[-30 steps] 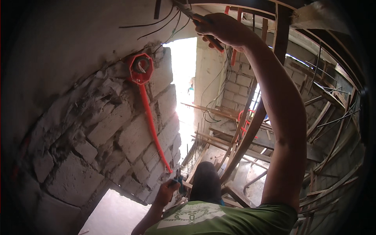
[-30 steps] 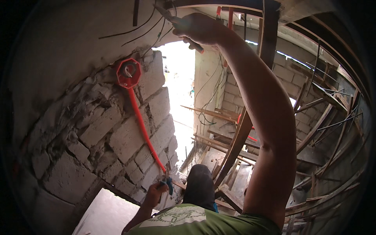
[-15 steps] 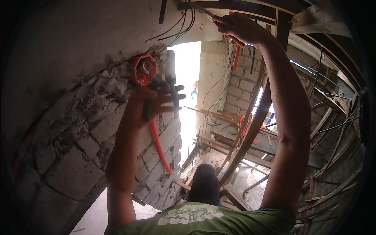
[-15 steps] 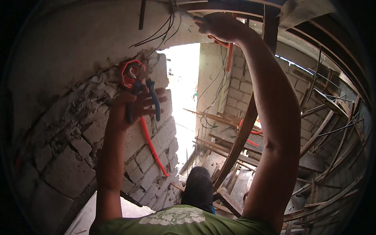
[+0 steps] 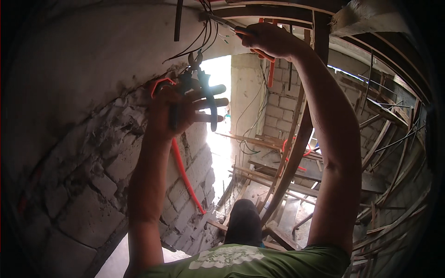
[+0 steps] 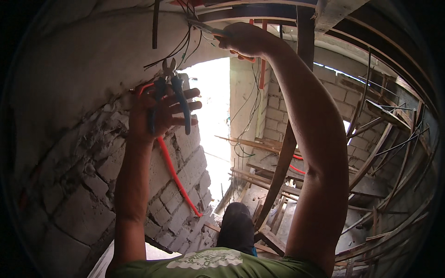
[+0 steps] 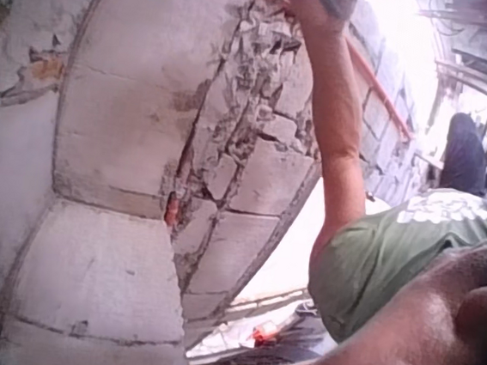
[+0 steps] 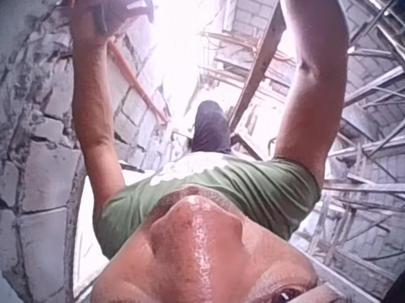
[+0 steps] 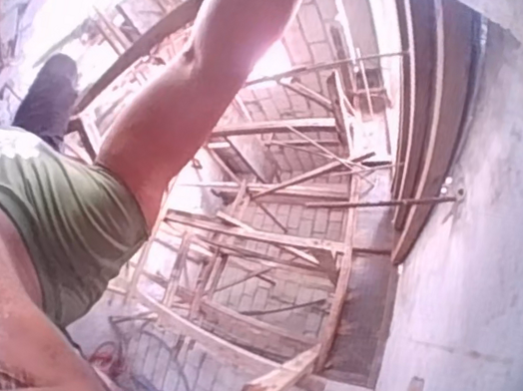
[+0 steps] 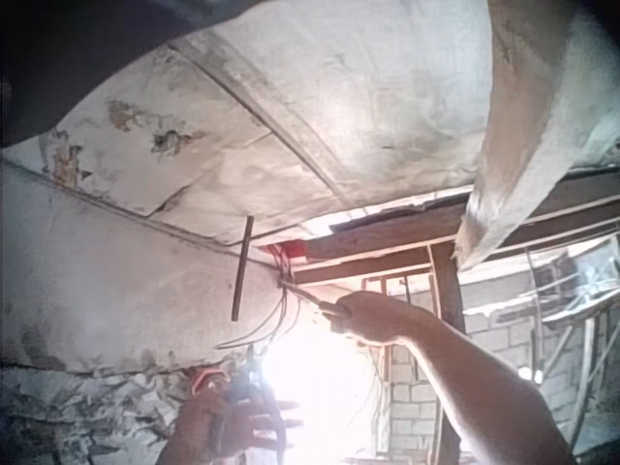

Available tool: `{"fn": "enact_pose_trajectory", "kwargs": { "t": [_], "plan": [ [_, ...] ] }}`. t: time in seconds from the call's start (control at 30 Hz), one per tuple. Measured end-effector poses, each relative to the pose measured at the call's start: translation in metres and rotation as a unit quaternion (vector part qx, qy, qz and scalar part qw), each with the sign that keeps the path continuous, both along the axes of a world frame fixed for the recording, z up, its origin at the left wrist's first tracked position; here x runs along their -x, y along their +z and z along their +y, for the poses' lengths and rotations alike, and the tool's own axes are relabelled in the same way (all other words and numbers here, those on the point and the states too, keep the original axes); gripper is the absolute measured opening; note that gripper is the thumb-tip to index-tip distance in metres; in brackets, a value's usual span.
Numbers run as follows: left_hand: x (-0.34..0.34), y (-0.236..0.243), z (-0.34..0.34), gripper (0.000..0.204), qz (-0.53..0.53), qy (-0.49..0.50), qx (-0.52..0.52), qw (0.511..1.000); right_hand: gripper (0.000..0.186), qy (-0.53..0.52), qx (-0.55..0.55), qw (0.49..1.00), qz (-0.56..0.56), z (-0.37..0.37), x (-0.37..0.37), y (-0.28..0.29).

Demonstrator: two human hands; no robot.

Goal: Connecting electrical wires and securing them with tape inside a junction box on a concrete wall.

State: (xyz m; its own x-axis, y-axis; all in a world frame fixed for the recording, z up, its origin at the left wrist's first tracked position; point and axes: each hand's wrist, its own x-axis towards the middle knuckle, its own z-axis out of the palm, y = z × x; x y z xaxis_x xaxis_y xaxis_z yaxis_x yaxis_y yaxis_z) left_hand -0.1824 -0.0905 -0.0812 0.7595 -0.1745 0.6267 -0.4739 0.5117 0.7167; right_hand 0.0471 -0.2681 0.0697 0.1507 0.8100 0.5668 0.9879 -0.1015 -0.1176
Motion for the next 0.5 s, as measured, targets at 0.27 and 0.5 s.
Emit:
{"fn": "enact_pose_trajectory", "kwargs": {
  "t": [0.27, 0.5],
  "plan": [
    [-0.007, -0.012, 0.003, 0.062, -0.009, -0.113, 0.048, 0.992, 0.03, 0.003, 0.019, 0.999, 0.038, -0.001, 0.011, 0.003],
    [-0.009, -0.003, 0.003, 0.063, -0.04, -0.163, 0.059, 0.984, 0.026, 0.057, 0.008, 0.996, 0.072, 0.006, 0.005, -0.002]
  ]
}}
